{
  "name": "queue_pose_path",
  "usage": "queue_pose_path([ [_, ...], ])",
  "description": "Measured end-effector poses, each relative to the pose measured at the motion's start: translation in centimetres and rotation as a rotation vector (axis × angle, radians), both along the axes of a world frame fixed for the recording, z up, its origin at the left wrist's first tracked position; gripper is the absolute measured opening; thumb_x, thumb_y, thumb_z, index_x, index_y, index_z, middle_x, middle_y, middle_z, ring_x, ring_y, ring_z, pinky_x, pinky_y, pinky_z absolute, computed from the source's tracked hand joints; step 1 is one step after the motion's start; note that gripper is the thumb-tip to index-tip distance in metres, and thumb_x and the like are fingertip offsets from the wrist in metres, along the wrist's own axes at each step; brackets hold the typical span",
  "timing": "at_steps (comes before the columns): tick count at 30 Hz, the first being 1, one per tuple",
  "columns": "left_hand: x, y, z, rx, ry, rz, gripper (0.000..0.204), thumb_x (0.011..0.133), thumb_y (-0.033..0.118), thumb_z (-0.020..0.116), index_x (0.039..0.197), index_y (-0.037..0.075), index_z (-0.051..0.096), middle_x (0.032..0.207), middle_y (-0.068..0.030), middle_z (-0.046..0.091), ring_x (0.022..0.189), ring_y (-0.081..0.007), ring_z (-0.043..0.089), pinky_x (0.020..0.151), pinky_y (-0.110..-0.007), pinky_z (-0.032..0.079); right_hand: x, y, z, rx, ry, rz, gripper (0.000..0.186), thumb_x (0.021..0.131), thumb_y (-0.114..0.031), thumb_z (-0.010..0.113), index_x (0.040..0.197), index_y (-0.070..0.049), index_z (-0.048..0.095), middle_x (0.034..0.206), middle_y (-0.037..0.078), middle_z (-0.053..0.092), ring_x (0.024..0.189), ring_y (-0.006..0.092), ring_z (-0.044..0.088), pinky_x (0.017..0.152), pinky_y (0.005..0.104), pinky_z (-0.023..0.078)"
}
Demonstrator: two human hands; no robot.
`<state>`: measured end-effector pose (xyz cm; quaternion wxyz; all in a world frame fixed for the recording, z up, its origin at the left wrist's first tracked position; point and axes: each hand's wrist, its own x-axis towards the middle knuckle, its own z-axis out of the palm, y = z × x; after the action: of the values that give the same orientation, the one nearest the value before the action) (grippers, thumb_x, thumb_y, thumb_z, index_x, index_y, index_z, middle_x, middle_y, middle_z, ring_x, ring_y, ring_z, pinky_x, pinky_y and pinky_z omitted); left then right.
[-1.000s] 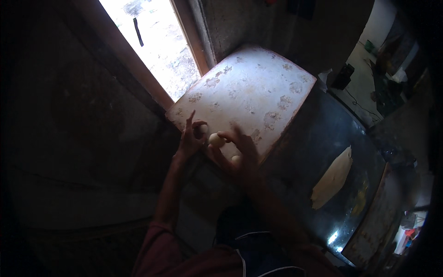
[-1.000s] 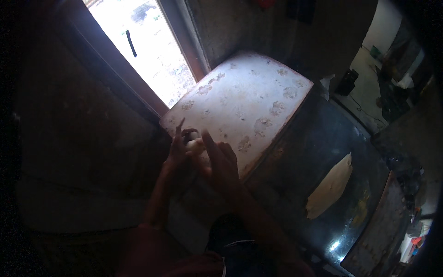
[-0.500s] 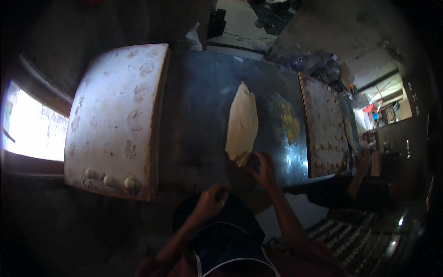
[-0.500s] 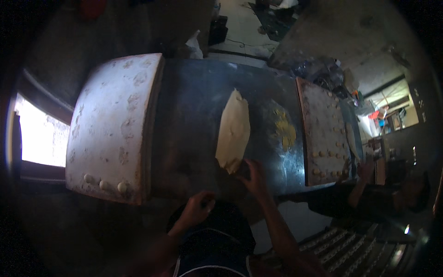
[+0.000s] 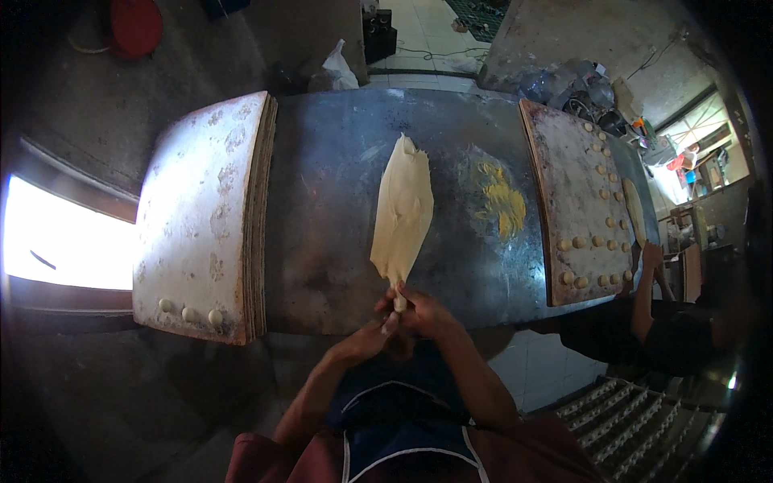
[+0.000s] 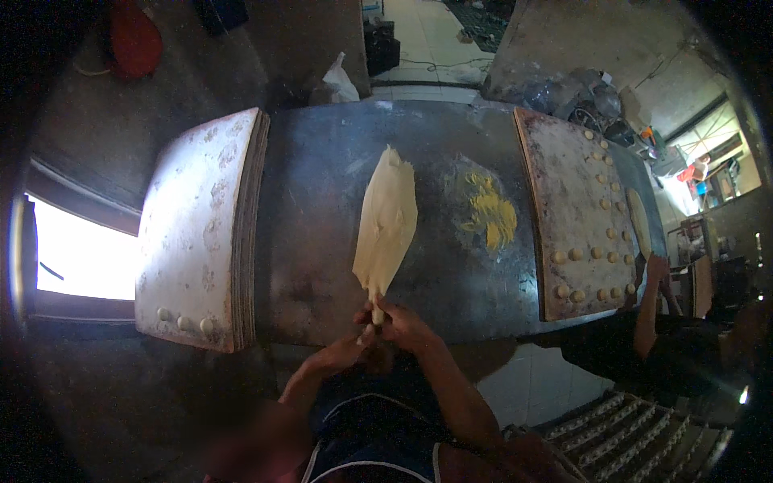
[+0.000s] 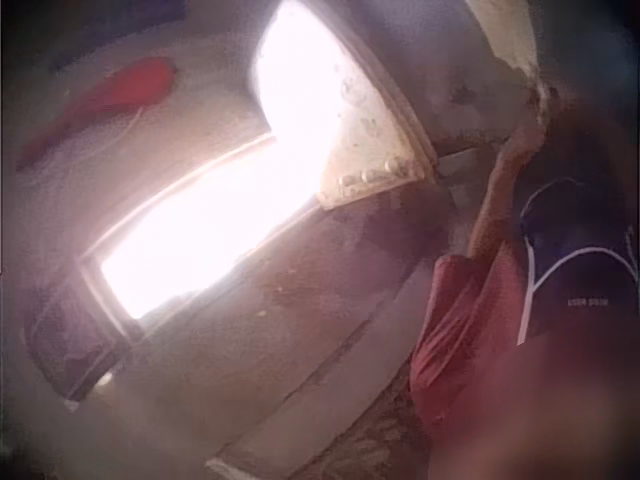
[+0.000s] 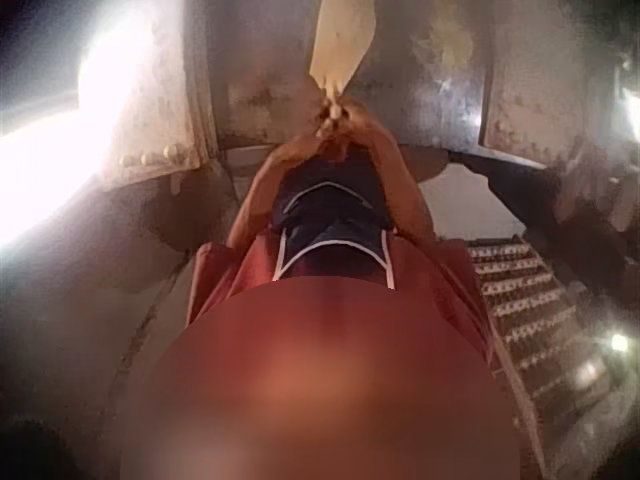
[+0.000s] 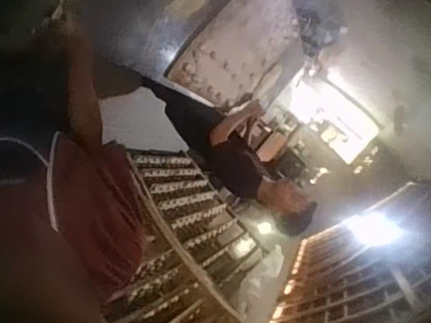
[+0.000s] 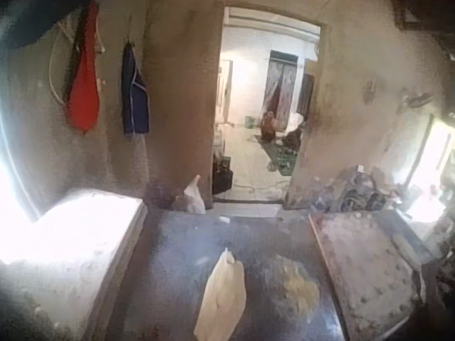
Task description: The person scoops dough from a metal bowl into a pink container, then places the bowl into a stand mixer. They later roll small dough pieces into balls on a metal table and arrange them on a wooden tray, which is placed on a multi-tiered rack.
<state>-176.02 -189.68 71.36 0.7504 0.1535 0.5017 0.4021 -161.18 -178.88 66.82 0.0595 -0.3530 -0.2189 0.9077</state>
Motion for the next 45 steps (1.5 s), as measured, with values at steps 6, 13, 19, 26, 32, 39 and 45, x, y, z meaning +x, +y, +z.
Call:
queue_pose_path([
  [6, 2.2, 6.3, -3.4, -0.269, -0.406, 0.404, 0.038, 0.110, 0.036, 0.037, 0.105, 0.004, 0.056, 0.086, -0.0039, 0.057, 0.067, -0.0152, 0.054, 0.067, -0.036, 0.051, 2.8, -2.7, -0.8, 1.308, -0.411, 0.237, 0.027, 0.106, -0.025, 0.052, 0.098, -0.003, 0.064, 0.089, 0.009, 0.067, 0.080, 0.0235, 0.065, 0.072, 0.0454, 0.050],
  [13, 4.6, 5.5, -5.4, -0.024, -0.210, 0.554, 0.031, 0.106, 0.034, 0.044, 0.087, 0.011, 0.052, 0.068, 0.0021, 0.039, 0.052, -0.0115, 0.034, 0.051, -0.025, 0.036, 5.0, 1.5, 10.3, 0.896, 0.496, 0.275, 0.014, 0.099, -0.015, 0.061, 0.101, -0.002, 0.066, 0.083, 0.007, 0.065, 0.077, 0.0186, 0.064, 0.072, 0.0385, 0.051],
  [19, 2.5, -0.3, -4.5, 0.596, 1.519, -0.257, 0.021, 0.091, 0.022, 0.063, 0.091, 0.001, 0.063, 0.083, -0.0144, 0.060, 0.064, -0.0318, 0.059, 0.065, -0.047, 0.050, -8.8, 4.8, 2.8, 0.630, 0.485, 0.655, 0.029, 0.098, -0.025, 0.068, 0.118, -0.005, 0.064, 0.107, 0.005, 0.068, 0.099, 0.0160, 0.063, 0.088, 0.0351, 0.052],
  [26, -3.3, -0.1, 8.0, 0.790, 1.304, -0.162, 0.013, 0.091, 0.012, 0.057, 0.095, 0.003, 0.065, 0.096, -0.0159, 0.063, 0.103, -0.0381, 0.057, 0.101, -0.052, 0.037, 1.7, 1.7, 3.1, 1.432, -0.050, 0.077, 0.017, 0.100, -0.017, 0.061, 0.104, -0.001, 0.060, 0.101, 0.010, 0.064, 0.096, 0.0249, 0.062, 0.087, 0.0428, 0.048],
  [32, -10.1, -5.2, -10.3, 0.604, 2.255, -0.126, 0.027, 0.095, 0.007, 0.054, 0.121, 0.000, 0.054, 0.108, -0.0248, 0.057, 0.101, -0.0396, 0.056, 0.100, -0.051, 0.040, 10.0, 2.8, -3.0, 2.072, -0.802, 0.154, 0.026, 0.089, -0.019, 0.071, 0.108, -0.006, 0.058, 0.106, 0.019, 0.056, 0.096, 0.0399, 0.054, 0.089, 0.0540, 0.040],
  [39, -2.0, 0.0, -12.6, 0.486, 1.767, 0.106, 0.019, 0.095, 0.001, 0.057, 0.111, -0.003, 0.048, 0.104, -0.0246, 0.053, 0.095, -0.0427, 0.054, 0.084, -0.053, 0.048, 5.1, 0.1, -6.9, 2.057, -0.472, -0.122, 0.027, 0.085, -0.017, 0.073, 0.097, -0.005, 0.052, 0.090, 0.017, 0.053, 0.086, 0.0371, 0.054, 0.081, 0.0524, 0.041],
  [45, -6.8, 3.8, -9.9, 0.438, 1.581, 0.392, 0.028, 0.090, -0.003, 0.065, 0.110, -0.001, 0.046, 0.100, -0.0232, 0.052, 0.087, -0.0391, 0.053, 0.081, -0.050, 0.045, 2.7, 6.7, -3.4, 1.881, -0.718, 0.072, 0.024, 0.085, -0.016, 0.071, 0.094, -0.004, 0.053, 0.083, 0.016, 0.052, 0.081, 0.0374, 0.054, 0.076, 0.0499, 0.042],
])
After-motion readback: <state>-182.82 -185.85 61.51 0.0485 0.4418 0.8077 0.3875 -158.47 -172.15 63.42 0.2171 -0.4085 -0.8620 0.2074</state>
